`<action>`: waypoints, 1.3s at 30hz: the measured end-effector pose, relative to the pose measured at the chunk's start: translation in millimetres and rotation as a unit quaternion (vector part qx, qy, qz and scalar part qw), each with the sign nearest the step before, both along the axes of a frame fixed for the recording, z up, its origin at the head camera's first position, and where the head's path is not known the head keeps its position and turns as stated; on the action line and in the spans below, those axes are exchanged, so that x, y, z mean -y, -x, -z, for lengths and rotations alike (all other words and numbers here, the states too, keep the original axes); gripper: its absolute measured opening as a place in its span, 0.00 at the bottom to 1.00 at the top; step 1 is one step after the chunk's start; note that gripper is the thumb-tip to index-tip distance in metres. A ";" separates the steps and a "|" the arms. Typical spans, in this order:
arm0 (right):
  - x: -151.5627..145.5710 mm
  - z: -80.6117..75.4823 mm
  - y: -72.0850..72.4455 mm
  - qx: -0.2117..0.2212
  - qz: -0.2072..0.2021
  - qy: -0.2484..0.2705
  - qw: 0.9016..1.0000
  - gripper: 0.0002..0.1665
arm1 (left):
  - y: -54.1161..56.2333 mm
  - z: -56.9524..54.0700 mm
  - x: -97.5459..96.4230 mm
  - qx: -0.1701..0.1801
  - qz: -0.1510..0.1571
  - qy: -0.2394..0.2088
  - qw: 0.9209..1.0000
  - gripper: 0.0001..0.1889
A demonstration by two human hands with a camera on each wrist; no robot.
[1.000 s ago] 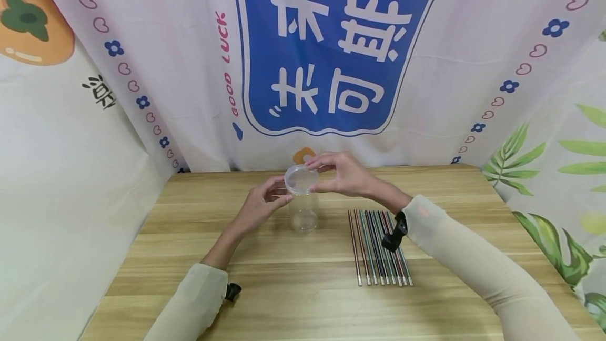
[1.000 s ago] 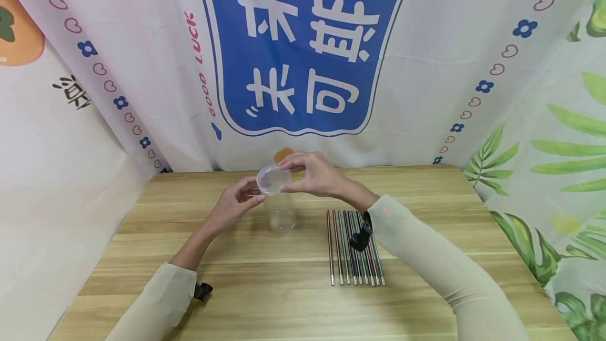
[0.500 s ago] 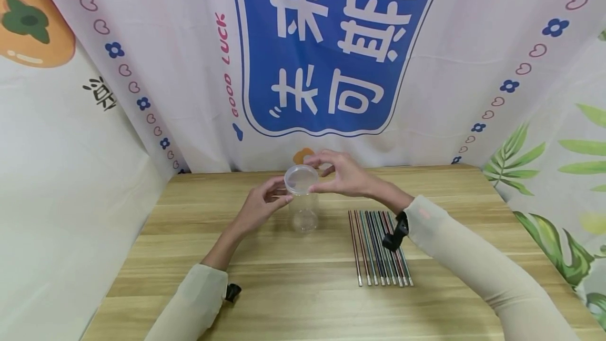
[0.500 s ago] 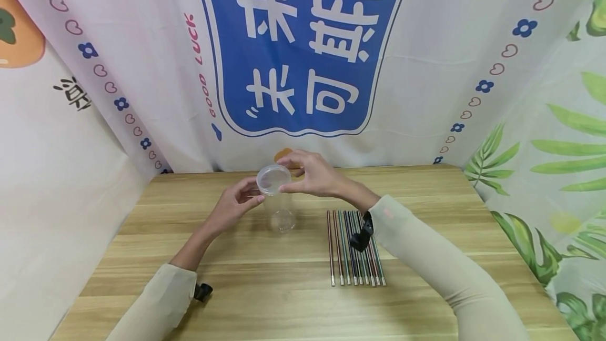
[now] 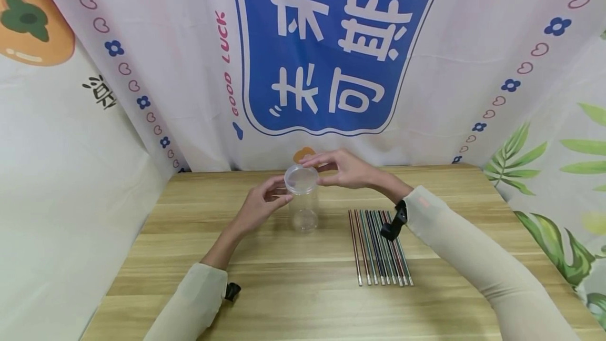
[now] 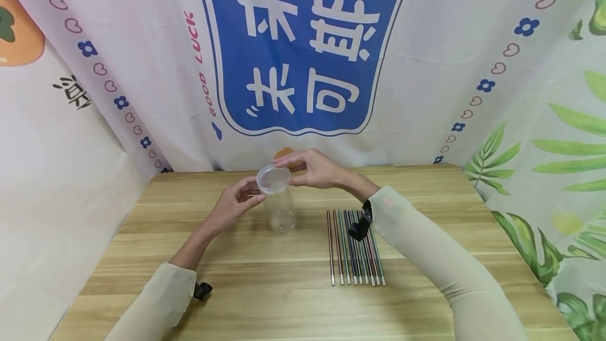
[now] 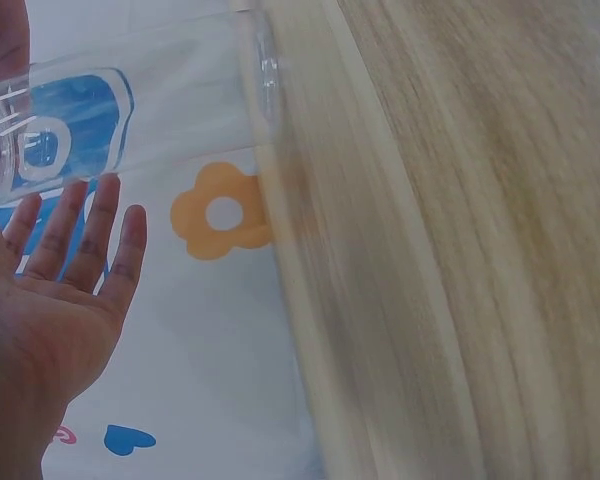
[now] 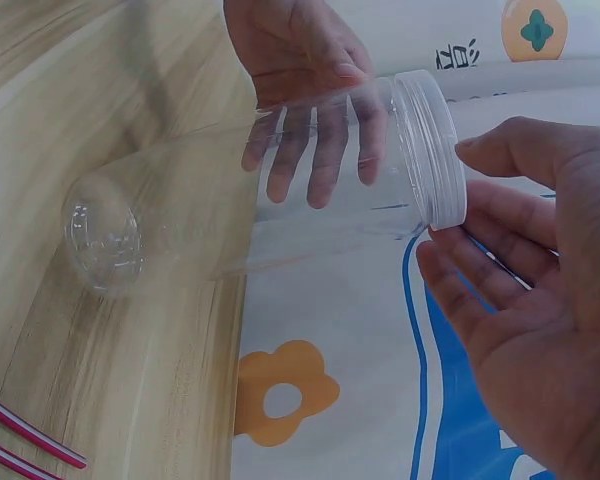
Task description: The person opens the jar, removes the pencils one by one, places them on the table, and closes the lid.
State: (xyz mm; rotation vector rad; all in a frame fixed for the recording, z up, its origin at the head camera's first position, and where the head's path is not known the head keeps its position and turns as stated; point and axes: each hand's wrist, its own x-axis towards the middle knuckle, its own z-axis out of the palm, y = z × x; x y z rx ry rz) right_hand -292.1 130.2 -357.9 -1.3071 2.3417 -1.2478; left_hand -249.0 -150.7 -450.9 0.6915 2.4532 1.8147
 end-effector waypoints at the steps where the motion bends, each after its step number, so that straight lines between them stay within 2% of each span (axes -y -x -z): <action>1: -0.1 0.0 -0.2 0.003 0.001 0.003 1.000 0.25 | 0.1 -0.1 0.0 0.000 0.001 -0.001 1.000 0.26; 12: 3.5 0.4 -5.3 -0.041 0.042 0.013 0.998 0.28 | 0.1 0.1 -0.6 -0.003 0.002 0.000 1.000 0.26; 21: 11.1 6.8 -15.8 -0.083 0.100 0.019 0.991 0.30 | -0.2 -0.8 -0.5 -0.003 0.003 0.003 1.000 0.25; 25: 11.9 7.0 -19.6 -0.092 0.109 0.019 0.990 0.32 | -0.8 0.0 -0.2 -0.004 0.004 0.003 1.000 0.25; 29: 8.5 4.2 -18.4 -0.080 0.100 0.023 0.992 0.34 | -1.3 0.9 0.4 -0.003 -0.001 0.003 1.000 0.25; 33: 2.0 -0.1 -12.9 -0.062 0.086 0.030 0.994 0.32 | -1.2 0.5 0.7 -0.002 -0.007 0.004 1.000 0.25; 39: -3.9 -1.5 -1.6 0.002 0.042 0.014 0.999 0.32 | -0.2 0.0 1.2 -0.002 -0.006 0.002 1.000 0.25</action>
